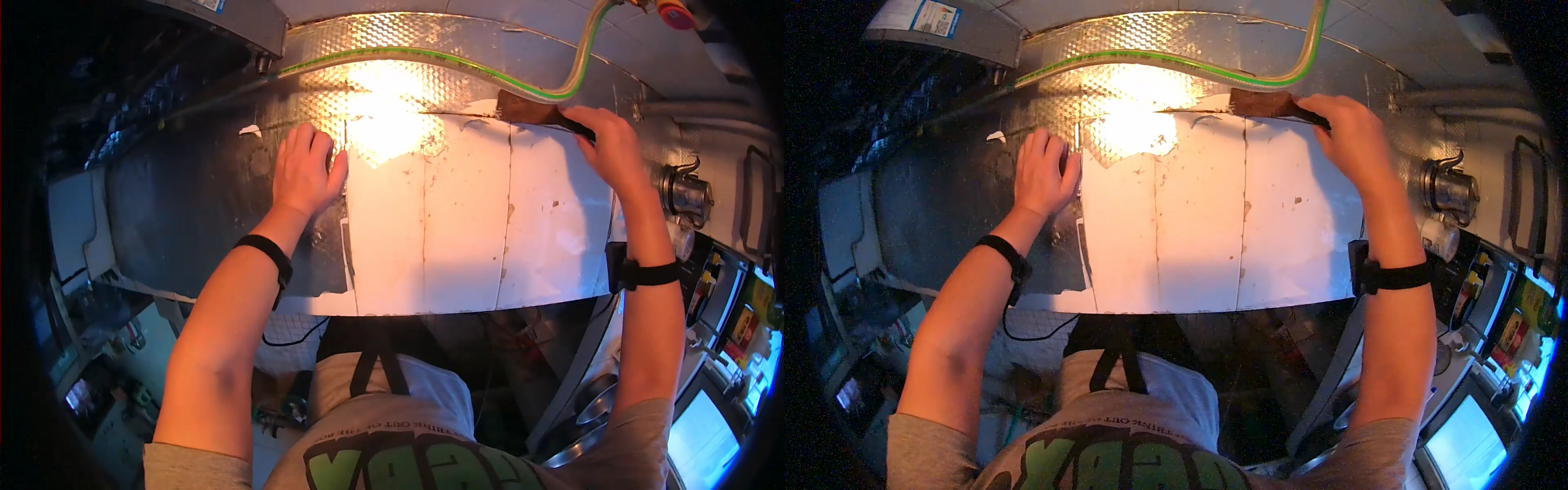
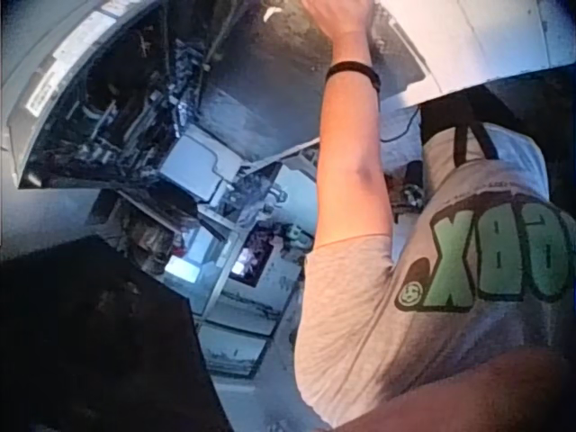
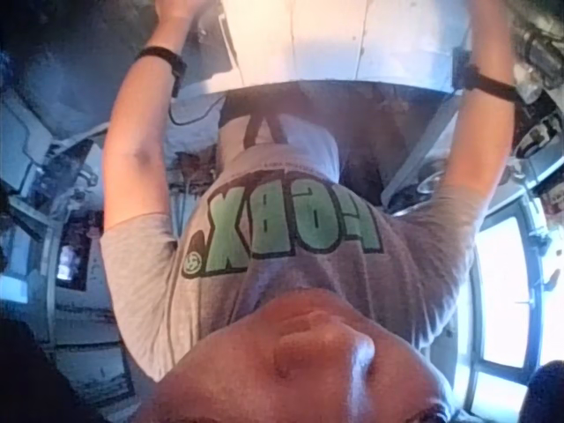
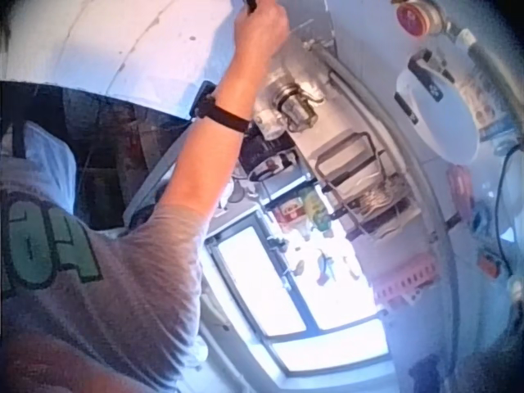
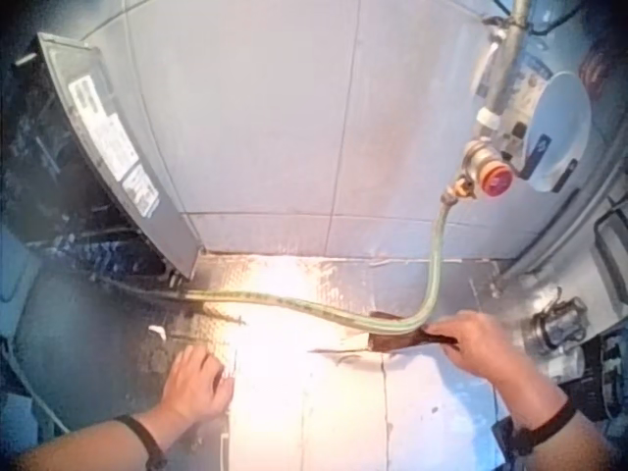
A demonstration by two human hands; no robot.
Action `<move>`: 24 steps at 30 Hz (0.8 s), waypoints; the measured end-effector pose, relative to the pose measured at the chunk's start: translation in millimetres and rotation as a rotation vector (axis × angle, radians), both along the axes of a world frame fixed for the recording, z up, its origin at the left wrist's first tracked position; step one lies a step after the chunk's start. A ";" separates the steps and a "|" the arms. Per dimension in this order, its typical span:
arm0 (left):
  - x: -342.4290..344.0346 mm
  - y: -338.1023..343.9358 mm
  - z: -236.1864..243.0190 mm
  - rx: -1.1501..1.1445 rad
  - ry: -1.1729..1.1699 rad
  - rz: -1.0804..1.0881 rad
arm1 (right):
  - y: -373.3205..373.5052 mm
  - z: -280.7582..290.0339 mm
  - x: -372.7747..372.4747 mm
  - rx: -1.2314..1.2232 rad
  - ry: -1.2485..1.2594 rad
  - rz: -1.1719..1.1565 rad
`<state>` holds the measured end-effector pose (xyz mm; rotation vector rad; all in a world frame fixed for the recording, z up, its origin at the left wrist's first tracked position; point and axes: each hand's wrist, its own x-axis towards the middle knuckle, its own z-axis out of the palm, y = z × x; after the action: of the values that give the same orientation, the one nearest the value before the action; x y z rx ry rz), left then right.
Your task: Scraping residue or tape off a metallic surface using a scraper.
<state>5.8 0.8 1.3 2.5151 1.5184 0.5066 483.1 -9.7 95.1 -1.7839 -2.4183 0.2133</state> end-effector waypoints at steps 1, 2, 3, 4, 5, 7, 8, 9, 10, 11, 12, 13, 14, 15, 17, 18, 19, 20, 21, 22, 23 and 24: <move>-1.7 -1.5 0.2 -0.001 0.005 0.006 | 0.3 2.0 -2.2 -0.030 0.009 -0.031; -2.9 -2.0 1.0 -0.012 0.019 0.017 | 0.2 7.2 -5.7 -0.061 0.018 -0.062; -3.9 -2.1 2.5 -0.022 0.033 0.027 | 0.8 9.2 -9.6 -0.091 0.027 -0.093; -2.0 -1.1 3.6 -0.033 0.041 0.030 | 0.1 7.2 -12.6 -0.077 0.041 -0.078; -1.4 -1.2 2.6 -0.033 0.041 0.027 | -0.2 2.6 -17.0 -0.062 0.055 -0.063; -2.1 -1.2 -0.1 -0.033 0.041 0.023 | 1.2 1.6 -21.3 -0.053 0.061 -0.050; -2.0 -0.8 -0.5 -0.028 0.038 0.019 | 3.0 4.6 -22.2 -0.060 0.051 -0.051; -1.6 -0.4 -0.4 -0.024 0.035 0.016 | 4.4 7.7 -23.4 -0.067 0.042 -0.052; -3.2 -2.3 0.7 -0.021 0.037 0.019 | 4.7 9.2 -26.9 -0.072 0.031 -0.064; -4.2 -3.3 2.1 -0.032 0.044 0.026 | 4.1 11.2 -30.9 -0.076 0.021 -0.075; -4.5 -3.6 3.9 -0.042 0.051 0.035 | 4.1 11.3 -35.3 -0.081 0.011 -0.086; -2.2 -1.9 4.9 -0.050 0.052 0.036 | 4.0 9.2 -39.0 -0.062 0.005 -0.074; -1.3 -1.5 3.6 -0.027 0.034 0.023 | 3.7 4.6 -43.7 -0.042 -0.001 -0.062; -0.6 -1.7 1.1 -0.005 0.015 0.010 | 3.6 2.6 -45.8 -0.022 -0.007 -0.050; -2.0 -1.6 0.5 0.015 -0.004 -0.001 | 4.6 4.2 -37.6 0.008 0.020 -0.035; -2.5 -1.2 1.0 0.013 -0.007 -0.002 | 5.6 5.7 -35.3 0.024 0.033 -0.027; -2.3 -2.2 1.7 0.009 -0.010 -0.001 | 5.4 8.1 -37.6 -0.011 0.001 -0.057; -2.6 -3.0 1.7 0.001 -0.005 0.004 | 4.2 11.4 -41.7 -0.046 -0.031 -0.086; -3.1 -3.4 1.5 -0.008 -0.001 0.009 | 3.9 12.5 -46.0 -0.081 -0.063 -0.115; -1.7 -1.4 2.7 -0.012 0.000 0.008 | 4.1 9.6 -49.0 -0.042 -0.049 -0.083; -1.2 -0.8 2.8 -0.006 -0.003 0.008 | 4.1 2.3 -52.5 -0.003 -0.035 -0.051; -1.1 -1.1 1.9 0.000 -0.006 0.007 | 5.0 -1.0 -53.6 0.036 -0.021 -0.018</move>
<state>4.7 -0.3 3.3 2.5072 1.5260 0.5146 429.5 -4.7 94.2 -1.8016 -2.4032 0.1492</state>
